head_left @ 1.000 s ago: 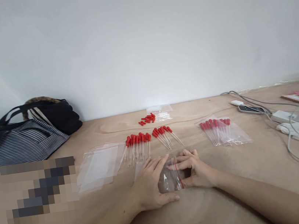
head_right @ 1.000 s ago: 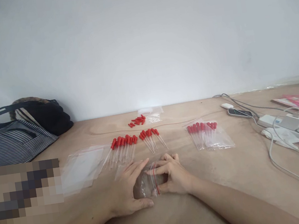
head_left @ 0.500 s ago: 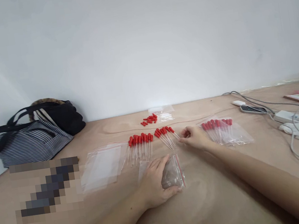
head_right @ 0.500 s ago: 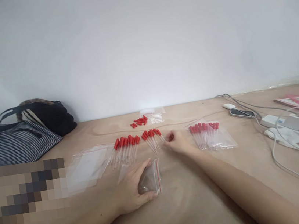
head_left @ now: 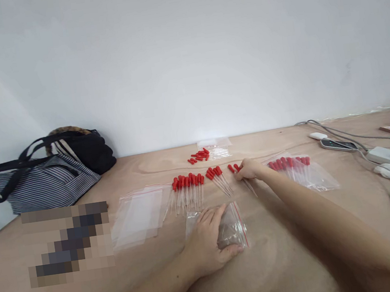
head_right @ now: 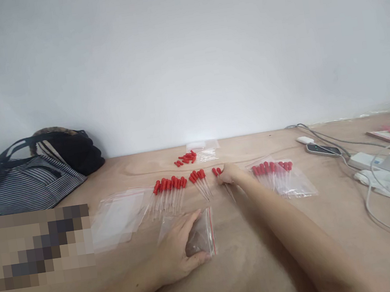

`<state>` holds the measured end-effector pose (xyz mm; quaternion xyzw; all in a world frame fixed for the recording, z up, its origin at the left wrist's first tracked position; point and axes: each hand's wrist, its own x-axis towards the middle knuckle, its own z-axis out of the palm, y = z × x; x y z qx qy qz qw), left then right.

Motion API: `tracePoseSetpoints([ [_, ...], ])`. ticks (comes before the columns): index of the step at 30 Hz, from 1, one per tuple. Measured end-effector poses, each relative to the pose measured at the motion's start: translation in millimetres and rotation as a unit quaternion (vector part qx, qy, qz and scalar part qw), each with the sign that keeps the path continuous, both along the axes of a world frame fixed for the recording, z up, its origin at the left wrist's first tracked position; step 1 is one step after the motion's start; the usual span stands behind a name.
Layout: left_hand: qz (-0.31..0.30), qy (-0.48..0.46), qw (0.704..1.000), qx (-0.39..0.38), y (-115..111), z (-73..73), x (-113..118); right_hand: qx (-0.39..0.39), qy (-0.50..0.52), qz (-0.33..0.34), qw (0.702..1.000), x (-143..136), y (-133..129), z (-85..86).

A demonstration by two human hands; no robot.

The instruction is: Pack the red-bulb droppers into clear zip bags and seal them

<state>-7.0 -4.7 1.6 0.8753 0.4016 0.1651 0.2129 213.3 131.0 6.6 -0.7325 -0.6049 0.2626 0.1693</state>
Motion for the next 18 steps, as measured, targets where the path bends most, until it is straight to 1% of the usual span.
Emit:
tracePoseSetpoints([
  [3,-0.002,0.001,1.0,-0.002,0.0,-0.2,0.2,-0.021,0.004,0.002,1.0,14.4,-11.9,0.0],
  [6,-0.002,0.0,1.0,0.0,1.2,-0.4,0.5,-0.04,0.038,0.014,0.998,22.9,-24.2,1.8],
  [10,-0.001,-0.004,1.0,0.006,2.4,-1.3,0.6,-0.053,0.135,0.039,0.989,28.4,-46.0,8.3],
  [13,-0.001,-0.008,1.0,0.008,2.5,-2.3,0.3,-0.054,0.231,0.064,0.969,30.0,-67.2,11.8],
  [14,0.0,-0.01,1.0,0.008,2.4,-2.6,0.2,-0.054,0.268,0.066,0.96,29.7,-74.0,11.6],
  [15,0.0,-0.011,1.0,0.009,2.4,-2.7,0.2,-0.054,0.32,0.065,0.944,29.0,-80.3,10.8],
  [18,-0.002,-0.011,1.0,0.007,2.1,-2.5,0.1,-0.076,0.505,0.044,0.859,24.4,-93.8,5.4],
])
